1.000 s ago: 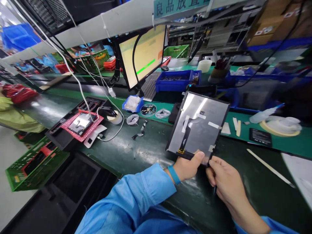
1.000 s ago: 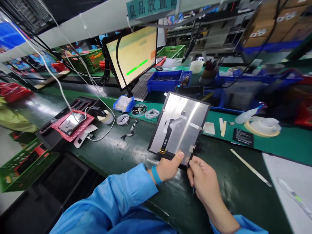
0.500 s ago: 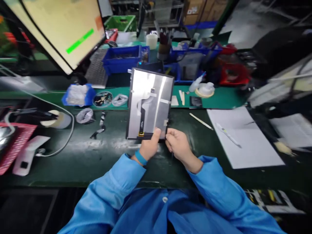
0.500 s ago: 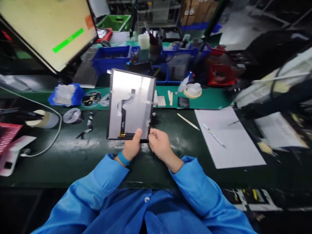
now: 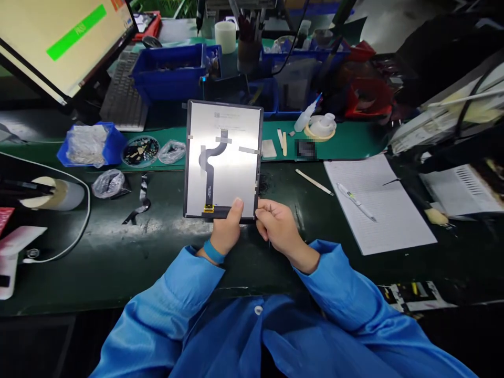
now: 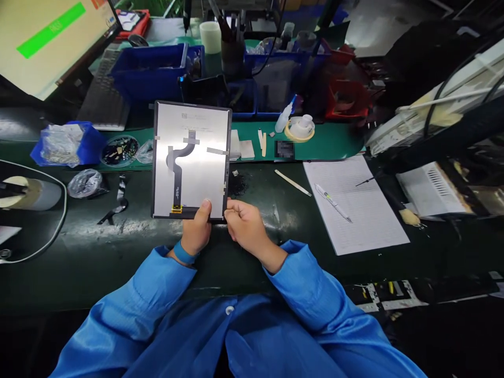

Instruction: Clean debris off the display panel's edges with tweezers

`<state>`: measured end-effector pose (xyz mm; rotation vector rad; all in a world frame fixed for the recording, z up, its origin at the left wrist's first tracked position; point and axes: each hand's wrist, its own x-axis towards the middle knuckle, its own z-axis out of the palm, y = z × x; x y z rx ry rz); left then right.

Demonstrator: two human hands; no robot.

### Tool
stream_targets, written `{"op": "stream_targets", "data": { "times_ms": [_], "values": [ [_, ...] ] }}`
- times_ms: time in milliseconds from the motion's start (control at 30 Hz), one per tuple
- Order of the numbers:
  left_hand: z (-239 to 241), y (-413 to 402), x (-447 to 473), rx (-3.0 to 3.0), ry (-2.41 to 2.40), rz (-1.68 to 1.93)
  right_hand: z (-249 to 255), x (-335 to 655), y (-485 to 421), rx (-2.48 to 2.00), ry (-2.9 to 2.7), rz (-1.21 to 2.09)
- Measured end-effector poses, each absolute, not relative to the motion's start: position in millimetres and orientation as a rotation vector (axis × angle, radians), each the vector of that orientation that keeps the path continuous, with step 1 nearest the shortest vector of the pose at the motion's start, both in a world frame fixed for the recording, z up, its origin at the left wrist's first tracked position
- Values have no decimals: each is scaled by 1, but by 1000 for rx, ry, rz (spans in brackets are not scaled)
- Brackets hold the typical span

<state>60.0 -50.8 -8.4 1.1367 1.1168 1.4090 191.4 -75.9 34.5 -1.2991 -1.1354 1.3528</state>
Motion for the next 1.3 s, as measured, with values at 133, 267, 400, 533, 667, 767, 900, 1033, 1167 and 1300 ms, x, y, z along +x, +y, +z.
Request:
{"op": "stream_targets", "data": {
  "times_ms": [133,267,400,533,667,767,900,1033,1167,1300],
  "values": [
    [-10,-51,60,1165,1107,1442,37,192,-77,-1299,-1139,1349],
    [-12,-51,60,1167,1110,1441,38,192,-77,-1310,-1135,1356],
    [-12,-52,60,1175,1107,1437,38,192,-76,-1318,-1142,1340],
    [-12,-52,60,1200,1094,1435,39,192,-75,-1351,-1140,1277],
    [-13,-52,60,1198,1061,1454,42,193,-75,-1376,-1157,1254],
    [-13,-51,61,1192,1053,1439,44,194,-73,-1370,-1175,1269],
    [-13,-52,60,1230,1094,1416,44,194,-73,-1388,-1148,1273],
    [-15,-51,57,1249,1122,1421,44,194,-73,-1348,-1138,1304],
    [-14,-46,55,1205,1106,1409,47,194,-74,-1223,-1150,1434],
    [-8,-43,58,1080,1009,1403,49,194,-74,-1167,-1201,1507]
  ]
}}
